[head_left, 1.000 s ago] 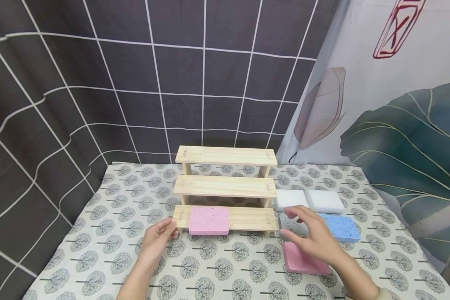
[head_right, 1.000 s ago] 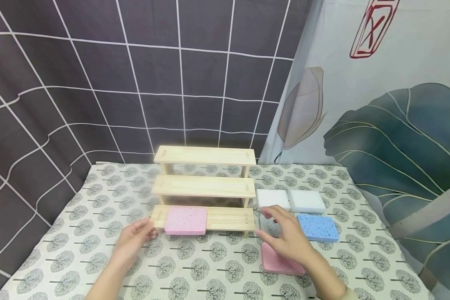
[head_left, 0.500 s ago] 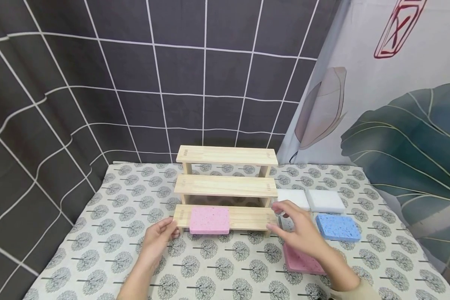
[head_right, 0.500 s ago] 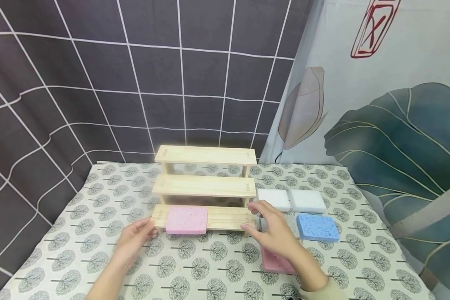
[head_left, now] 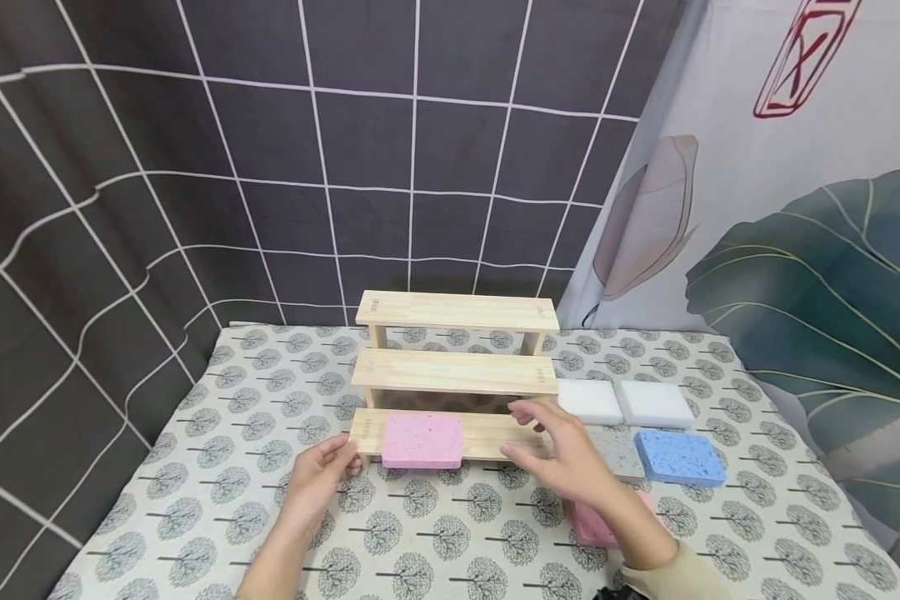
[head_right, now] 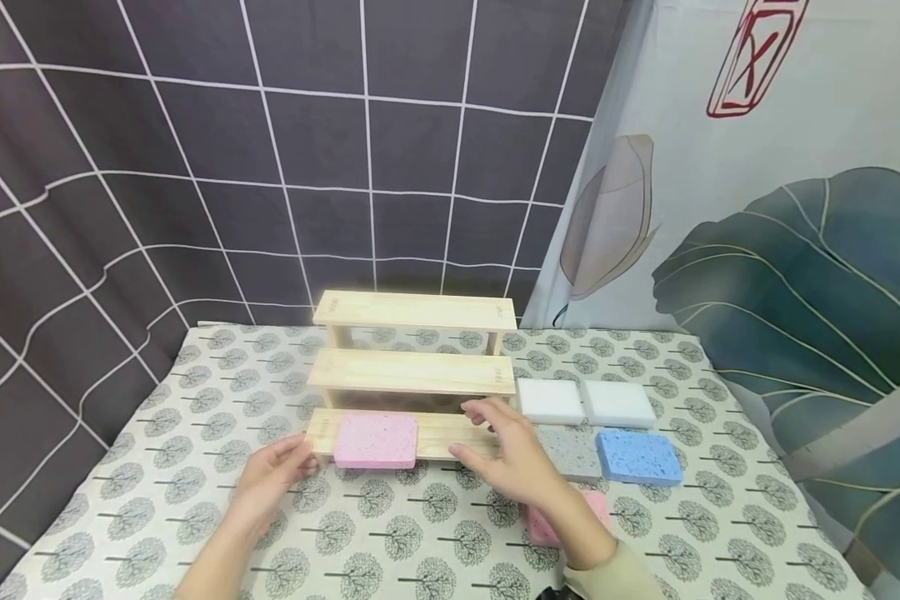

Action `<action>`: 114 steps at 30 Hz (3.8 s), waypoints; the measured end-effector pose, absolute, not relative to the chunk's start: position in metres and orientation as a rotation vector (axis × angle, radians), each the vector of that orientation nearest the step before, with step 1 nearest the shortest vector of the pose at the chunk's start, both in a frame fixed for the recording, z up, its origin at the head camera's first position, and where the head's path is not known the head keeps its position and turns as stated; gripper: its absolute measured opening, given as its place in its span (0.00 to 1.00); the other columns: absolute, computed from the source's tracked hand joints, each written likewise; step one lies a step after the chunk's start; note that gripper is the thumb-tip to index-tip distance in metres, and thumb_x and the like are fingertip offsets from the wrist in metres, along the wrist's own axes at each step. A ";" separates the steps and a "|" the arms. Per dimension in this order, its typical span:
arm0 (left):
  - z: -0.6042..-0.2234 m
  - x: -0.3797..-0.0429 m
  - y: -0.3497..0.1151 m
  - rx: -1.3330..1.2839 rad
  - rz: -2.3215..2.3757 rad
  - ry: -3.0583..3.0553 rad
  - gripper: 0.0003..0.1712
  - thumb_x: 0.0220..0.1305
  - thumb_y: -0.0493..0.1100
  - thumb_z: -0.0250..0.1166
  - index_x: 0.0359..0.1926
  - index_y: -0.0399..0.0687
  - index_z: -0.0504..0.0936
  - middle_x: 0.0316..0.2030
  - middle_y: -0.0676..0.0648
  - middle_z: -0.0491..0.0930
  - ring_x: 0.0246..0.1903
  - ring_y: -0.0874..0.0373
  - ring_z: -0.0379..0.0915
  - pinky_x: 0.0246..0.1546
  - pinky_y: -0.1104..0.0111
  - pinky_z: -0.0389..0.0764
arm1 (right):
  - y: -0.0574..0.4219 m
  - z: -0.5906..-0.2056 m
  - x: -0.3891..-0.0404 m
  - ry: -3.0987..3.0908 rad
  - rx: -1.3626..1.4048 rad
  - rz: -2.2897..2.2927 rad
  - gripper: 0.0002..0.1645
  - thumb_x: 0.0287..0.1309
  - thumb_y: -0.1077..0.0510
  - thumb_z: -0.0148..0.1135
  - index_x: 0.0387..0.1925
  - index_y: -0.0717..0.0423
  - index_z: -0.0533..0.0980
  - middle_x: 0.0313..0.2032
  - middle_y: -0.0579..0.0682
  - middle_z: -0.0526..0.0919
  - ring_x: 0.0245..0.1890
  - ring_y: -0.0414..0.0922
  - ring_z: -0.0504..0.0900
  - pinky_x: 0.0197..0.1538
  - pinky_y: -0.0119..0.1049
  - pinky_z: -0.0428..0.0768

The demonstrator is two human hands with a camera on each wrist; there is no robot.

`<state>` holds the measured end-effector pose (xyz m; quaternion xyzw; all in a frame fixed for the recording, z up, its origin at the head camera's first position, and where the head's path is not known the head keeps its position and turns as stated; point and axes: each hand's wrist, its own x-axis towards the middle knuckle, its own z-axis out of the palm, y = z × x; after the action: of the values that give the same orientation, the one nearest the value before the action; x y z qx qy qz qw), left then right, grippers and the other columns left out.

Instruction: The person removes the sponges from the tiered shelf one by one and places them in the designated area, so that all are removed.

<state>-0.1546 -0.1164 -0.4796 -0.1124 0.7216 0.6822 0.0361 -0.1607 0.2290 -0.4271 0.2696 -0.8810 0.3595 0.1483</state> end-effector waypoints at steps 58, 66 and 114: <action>-0.481 -0.155 -0.116 -0.351 2.086 2.225 0.21 0.73 0.35 0.58 0.61 0.24 0.73 0.42 0.39 0.83 0.39 0.56 0.80 0.42 0.74 0.85 | 0.153 -0.437 -0.177 -2.799 0.817 0.813 0.51 0.41 0.38 0.81 0.60 0.64 0.75 0.54 0.51 0.80 0.53 0.47 0.77 0.59 0.47 0.81; -0.481 -0.154 -0.117 -0.354 2.088 2.221 0.22 0.73 0.35 0.58 0.62 0.23 0.72 0.42 0.39 0.83 0.39 0.57 0.80 0.42 0.75 0.85 | 0.164 -0.430 -0.169 -2.790 0.797 0.875 0.48 0.41 0.39 0.82 0.60 0.60 0.76 0.52 0.46 0.79 0.48 0.42 0.77 0.53 0.42 0.83; -0.479 -0.154 -0.119 -0.352 2.056 2.232 0.23 0.74 0.36 0.58 0.63 0.25 0.71 0.44 0.38 0.83 0.39 0.56 0.80 0.43 0.76 0.84 | 0.285 -0.426 -0.117 -2.726 0.598 0.826 0.47 0.32 0.57 0.84 0.59 0.64 0.75 0.55 0.53 0.80 0.49 0.53 0.82 0.51 0.58 0.85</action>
<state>-0.1538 -0.1186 -0.4794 -0.1150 0.7299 0.6724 0.0434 -0.1167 0.2847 -0.4263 0.2041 -0.9304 0.2818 0.1152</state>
